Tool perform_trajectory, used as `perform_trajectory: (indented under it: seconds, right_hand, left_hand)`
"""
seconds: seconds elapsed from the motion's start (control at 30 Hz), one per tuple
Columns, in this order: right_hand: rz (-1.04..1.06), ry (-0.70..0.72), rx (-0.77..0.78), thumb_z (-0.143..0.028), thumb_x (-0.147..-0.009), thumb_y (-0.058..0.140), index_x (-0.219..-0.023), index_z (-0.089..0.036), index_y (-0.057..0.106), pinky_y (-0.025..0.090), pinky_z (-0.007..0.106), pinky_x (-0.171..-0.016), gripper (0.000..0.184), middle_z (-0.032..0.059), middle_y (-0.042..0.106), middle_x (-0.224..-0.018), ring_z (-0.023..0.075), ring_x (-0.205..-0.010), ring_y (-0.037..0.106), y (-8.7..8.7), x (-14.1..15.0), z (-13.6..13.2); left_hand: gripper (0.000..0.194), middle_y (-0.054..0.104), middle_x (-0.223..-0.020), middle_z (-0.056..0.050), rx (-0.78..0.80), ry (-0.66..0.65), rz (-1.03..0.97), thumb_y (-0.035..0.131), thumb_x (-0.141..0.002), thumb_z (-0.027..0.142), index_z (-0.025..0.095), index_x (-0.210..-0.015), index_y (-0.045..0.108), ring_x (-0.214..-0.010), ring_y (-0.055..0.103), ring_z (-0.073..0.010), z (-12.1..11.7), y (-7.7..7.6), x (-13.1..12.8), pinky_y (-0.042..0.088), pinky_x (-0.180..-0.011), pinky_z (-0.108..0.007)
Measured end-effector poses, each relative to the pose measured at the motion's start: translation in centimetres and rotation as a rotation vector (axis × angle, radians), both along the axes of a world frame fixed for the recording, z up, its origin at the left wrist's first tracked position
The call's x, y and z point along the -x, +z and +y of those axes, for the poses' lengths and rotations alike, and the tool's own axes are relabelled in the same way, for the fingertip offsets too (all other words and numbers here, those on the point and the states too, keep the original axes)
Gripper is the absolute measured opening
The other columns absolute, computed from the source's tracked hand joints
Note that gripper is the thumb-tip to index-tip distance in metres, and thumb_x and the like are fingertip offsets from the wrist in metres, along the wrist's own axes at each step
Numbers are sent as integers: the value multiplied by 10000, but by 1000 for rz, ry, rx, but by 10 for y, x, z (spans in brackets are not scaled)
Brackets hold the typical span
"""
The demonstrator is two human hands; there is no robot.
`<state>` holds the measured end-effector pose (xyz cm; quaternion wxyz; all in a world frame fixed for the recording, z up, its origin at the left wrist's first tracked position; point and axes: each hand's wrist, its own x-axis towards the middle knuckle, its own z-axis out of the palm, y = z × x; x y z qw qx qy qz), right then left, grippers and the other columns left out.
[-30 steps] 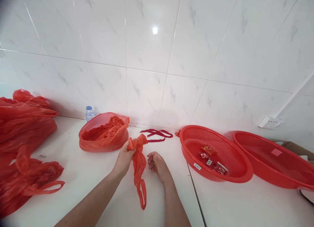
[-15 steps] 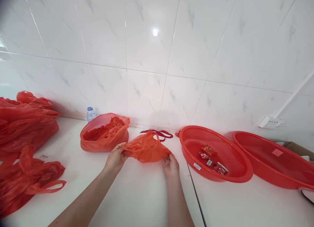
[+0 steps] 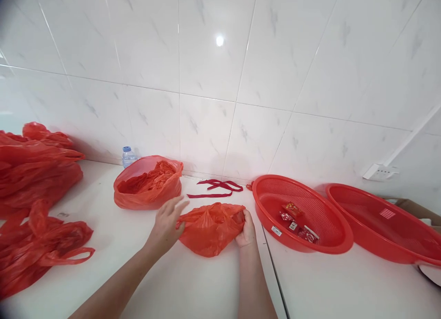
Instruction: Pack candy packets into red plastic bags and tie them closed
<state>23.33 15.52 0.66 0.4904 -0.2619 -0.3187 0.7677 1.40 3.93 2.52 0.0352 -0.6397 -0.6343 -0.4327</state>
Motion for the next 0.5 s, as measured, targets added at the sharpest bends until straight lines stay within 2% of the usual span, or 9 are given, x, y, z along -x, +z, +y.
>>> perform_trajectory:
  seconds: [0.07, 0.13, 0.17, 0.23, 0.3, 0.33, 0.43, 0.5]
  right_hand:
    - [-5, 18, 2, -479, -771, 529, -885, -186, 673, 510, 465, -832, 346, 91, 686, -996, 301, -987, 613, 3, 6, -5]
    - [-95, -7, -31, -478, -763, 530, -858, -180, 672, 522, 449, -780, 343, 97, 692, -943, 301, -934, 627, 3, 11, -8]
    - [-160, -50, -53, -473, -758, 534, -839, -183, 666, 526, 436, -748, 328, 94, 693, -908, 295, -895, 634, 3, 12, -8]
    - [-284, -176, -83, -438, -740, 570, -853, -205, 641, 522, 396, -704, 269, 69, 682, -873, 271, -850, 631, 6, 11, -8]
    - [-359, -310, -89, -368, -697, 648, -950, -246, 608, 504, 341, -722, 284, 33, 659, -936, 240, -909, 603, 13, 7, -9]
    - [-384, -375, -101, -330, -672, 684, -1000, -269, 590, 487, 313, -756, 347, 20, 639, -1003, 227, -977, 573, 20, 5, -12]
    - [-545, -547, -318, -291, -679, 700, -1085, -296, 577, 410, 285, -894, 424, 14, 554, -1196, 216, -1147, 457, 45, 4, -32]
    - [-713, -523, -575, -302, -738, 649, -1166, -298, 547, 363, 326, -968, 440, 21, 499, -1277, 230, -1191, 421, 59, 10, -55]
  left_hand:
    - [639, 492, -1304, -68, 111, -118, 139, 513, -653, 49, 284, -1246, 483, -1185, 432, -270, -1, 1, -7, 319, -979, -434]
    - [657, 569, -1190, -62, 222, -182, 122, 531, -631, 51, 289, -1241, 484, -1048, 522, -244, -2, -1, -14, 397, -869, -370]
    - [613, 602, -1113, -52, 268, -191, 87, 527, -641, 59, 289, -1209, 508, -972, 554, -227, -2, -3, -17, 417, -800, -333]
    - [407, 636, -932, -25, 333, -178, 17, 489, -703, 90, 276, -1052, 588, -812, 582, -191, -3, -5, -21, 405, -666, -273]
    - [219, 619, -787, -7, 357, -141, -25, 429, -776, 135, 245, -840, 607, -691, 564, -166, -5, -7, -24, 353, -580, -246]
    - [203, 601, -735, -2, 356, -117, -37, 403, -800, 154, 230, -759, 586, -646, 543, -158, -5, -7, -24, 327, -555, -243]
    - [224, 553, -648, 7, 339, -71, -96, 372, -821, 183, 209, -663, 530, -572, 479, -144, -6, -7, -26, 268, -520, -244]
    - [217, 536, -623, 12, 327, -64, -183, 386, -820, 209, 206, -652, 523, -558, 454, -138, -6, -8, -28, 252, -515, -245]
